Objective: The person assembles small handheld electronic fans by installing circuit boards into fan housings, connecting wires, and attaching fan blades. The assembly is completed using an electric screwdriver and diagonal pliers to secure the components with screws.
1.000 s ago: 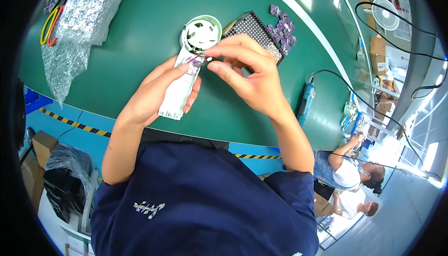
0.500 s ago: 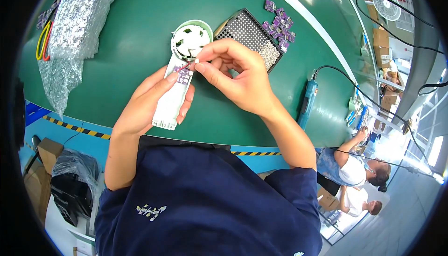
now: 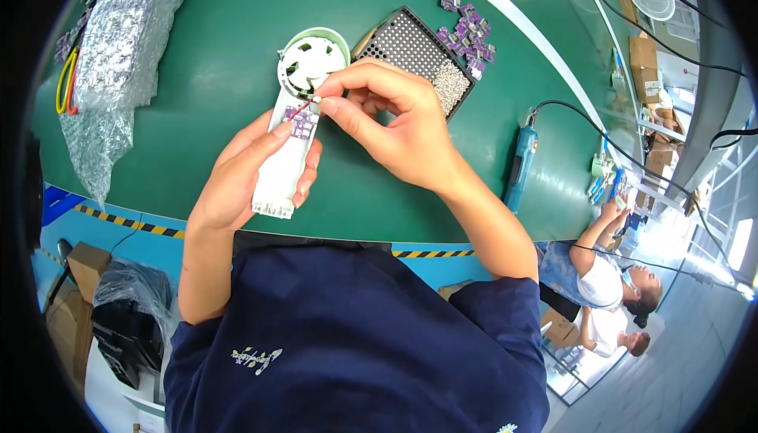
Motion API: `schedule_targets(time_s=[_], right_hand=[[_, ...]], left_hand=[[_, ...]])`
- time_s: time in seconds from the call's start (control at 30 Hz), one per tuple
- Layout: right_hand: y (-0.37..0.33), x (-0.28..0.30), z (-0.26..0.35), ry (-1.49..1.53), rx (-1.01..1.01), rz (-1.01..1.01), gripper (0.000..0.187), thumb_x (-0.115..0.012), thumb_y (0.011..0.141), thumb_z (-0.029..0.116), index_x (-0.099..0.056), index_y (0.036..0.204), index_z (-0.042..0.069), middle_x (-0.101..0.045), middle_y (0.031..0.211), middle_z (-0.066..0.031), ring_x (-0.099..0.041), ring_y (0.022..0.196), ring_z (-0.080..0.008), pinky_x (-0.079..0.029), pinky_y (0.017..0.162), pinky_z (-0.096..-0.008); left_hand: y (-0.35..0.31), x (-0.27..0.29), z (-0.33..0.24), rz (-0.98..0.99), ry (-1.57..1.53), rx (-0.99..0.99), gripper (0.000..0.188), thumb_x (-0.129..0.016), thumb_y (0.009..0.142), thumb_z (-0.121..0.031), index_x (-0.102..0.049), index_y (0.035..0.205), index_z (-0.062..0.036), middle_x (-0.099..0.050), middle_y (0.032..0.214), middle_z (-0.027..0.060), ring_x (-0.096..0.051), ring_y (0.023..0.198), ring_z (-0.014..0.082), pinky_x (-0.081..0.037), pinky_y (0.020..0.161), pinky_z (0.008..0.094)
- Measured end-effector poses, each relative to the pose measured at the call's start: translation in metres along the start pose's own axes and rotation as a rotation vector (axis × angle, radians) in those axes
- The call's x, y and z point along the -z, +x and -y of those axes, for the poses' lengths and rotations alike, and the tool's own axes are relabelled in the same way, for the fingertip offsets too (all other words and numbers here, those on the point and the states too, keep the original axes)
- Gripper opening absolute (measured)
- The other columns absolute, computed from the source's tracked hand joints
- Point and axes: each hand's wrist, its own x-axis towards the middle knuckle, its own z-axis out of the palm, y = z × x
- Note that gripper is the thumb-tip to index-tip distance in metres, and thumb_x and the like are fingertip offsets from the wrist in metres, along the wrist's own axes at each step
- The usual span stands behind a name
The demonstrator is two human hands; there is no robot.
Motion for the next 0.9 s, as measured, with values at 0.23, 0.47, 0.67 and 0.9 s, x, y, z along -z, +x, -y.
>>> schedule_targets(time_s=[0.23, 0.47, 0.67, 0.9], right_hand=[[0.006, 0.002, 0.018, -0.558, 0.126, 0.117, 0.016, -0.070, 0.083, -0.002, -0.066, 0.098, 0.003, -0.061, 0.103, -0.0078, -0.063, 0.085, -0.0177, -0.052, 0.068, -0.0292], [0.019, -0.005, 0.050, -1.074, 0.246, 0.210, 0.018, -0.074, 0.072, 0.002, -0.062, 0.086, 0.005, -0.055, 0.110, -0.0053, -0.061, 0.085, -0.0209, -0.051, 0.062, -0.0344], [0.025, -0.011, 0.052, -1.120, 0.287, 0.318, 0.013, -0.070, 0.076, 0.004, -0.061, 0.084, 0.003, -0.055, 0.108, -0.0050, -0.060, 0.087, -0.0210, -0.051, 0.064, -0.0346], [0.028, -0.016, 0.061, -1.188, 0.285, 0.384, 0.013, -0.070, 0.076, 0.006, -0.059, 0.082, 0.001, -0.054, 0.103, -0.0054, -0.059, 0.087, -0.0218, -0.051, 0.064, -0.0348]], left_hand=[[0.003, 0.002, 0.001, 0.036, -0.007, -0.019, 0.028, -0.042, 0.106, -0.023, -0.049, 0.123, -0.0022, -0.062, 0.089, 0.0074, -0.060, 0.068, 0.0135, -0.052, 0.058, 0.0273], [0.003, 0.003, 0.003, 0.045, 0.024, -0.039, 0.028, -0.043, 0.101, -0.016, -0.047, 0.125, -0.0017, -0.061, 0.093, 0.0074, -0.060, 0.070, 0.0140, -0.052, 0.062, 0.0288], [0.004, 0.004, 0.004, 0.049, 0.049, -0.043, 0.028, -0.041, 0.094, -0.004, -0.047, 0.122, -0.0008, -0.060, 0.095, 0.0083, -0.060, 0.074, 0.0148, -0.052, 0.063, 0.0296], [0.001, 0.001, 0.002, 0.035, 0.081, -0.044, 0.027, -0.041, 0.094, -0.002, -0.047, 0.120, -0.0003, -0.060, 0.095, 0.0084, -0.060, 0.074, 0.0149, -0.052, 0.064, 0.0295]])
